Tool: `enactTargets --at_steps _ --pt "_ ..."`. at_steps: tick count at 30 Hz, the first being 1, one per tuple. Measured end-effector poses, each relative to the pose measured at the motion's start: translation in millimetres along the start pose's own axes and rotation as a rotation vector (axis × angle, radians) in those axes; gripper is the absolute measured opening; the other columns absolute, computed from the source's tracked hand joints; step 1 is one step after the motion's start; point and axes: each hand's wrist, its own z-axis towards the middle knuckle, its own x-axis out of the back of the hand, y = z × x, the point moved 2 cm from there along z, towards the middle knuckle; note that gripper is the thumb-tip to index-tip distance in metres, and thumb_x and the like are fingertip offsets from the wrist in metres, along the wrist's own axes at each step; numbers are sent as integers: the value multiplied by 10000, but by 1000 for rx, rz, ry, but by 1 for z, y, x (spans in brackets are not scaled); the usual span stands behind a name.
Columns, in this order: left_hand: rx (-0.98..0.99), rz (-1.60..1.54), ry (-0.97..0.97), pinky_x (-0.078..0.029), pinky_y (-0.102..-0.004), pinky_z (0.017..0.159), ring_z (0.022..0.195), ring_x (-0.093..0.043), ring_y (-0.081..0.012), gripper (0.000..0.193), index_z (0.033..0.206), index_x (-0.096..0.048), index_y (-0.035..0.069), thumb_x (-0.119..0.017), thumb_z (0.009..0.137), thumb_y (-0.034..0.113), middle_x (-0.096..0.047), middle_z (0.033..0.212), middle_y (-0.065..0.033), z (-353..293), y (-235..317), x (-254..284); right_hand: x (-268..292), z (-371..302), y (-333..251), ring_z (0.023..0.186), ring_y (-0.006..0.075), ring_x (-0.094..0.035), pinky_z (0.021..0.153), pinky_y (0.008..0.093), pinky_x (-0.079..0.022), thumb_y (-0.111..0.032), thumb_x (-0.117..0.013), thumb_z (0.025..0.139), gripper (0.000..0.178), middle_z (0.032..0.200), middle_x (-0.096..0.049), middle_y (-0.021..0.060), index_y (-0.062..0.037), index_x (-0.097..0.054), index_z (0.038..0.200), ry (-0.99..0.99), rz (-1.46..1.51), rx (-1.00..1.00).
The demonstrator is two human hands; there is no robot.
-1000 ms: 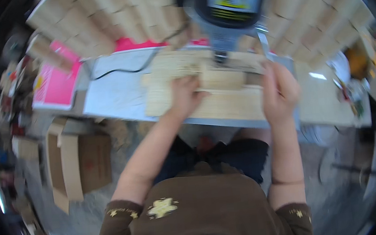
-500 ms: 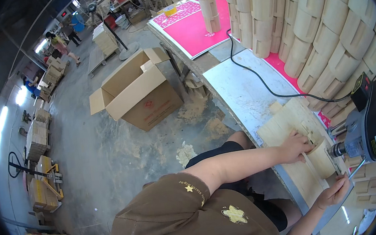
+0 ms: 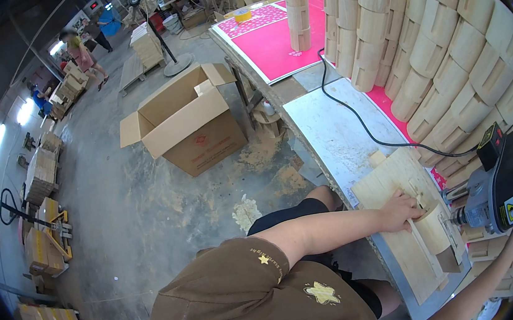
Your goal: Drilling holes into wooden cylindrical components using a stationary drill press.
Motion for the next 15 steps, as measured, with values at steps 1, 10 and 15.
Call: enactTargets --at_steps 1,10,15 --pt "9 -3 -8 -273 -372 840 919 -505 -216 552 1078 -623 189 -786 556 264 -540 866 -19 -1 -2 -2 -8 2 3 1121 223 -487 958 305 -344 -352 -390 965 473 1242 -510 140 -25 -442 1301 -18 186 -11" --pt "122 -104 -15 -276 -385 821 915 -516 -233 550 982 -649 173 -814 475 311 -550 847 -34 13 7 -5 4 -175 18 1224 233 -411 995 335 -348 -269 -545 897 528 1341 -411 162 -44 -389 1348 -595 143 -212" --pt "205 -126 -22 -289 -400 797 908 -525 -235 548 933 -650 150 -818 447 338 -550 849 -43 11 -1 0 -1 -245 -58 946 179 -511 843 289 -402 -95 -621 822 364 1017 -560 87 -1 -519 1159 -620 104 -117"
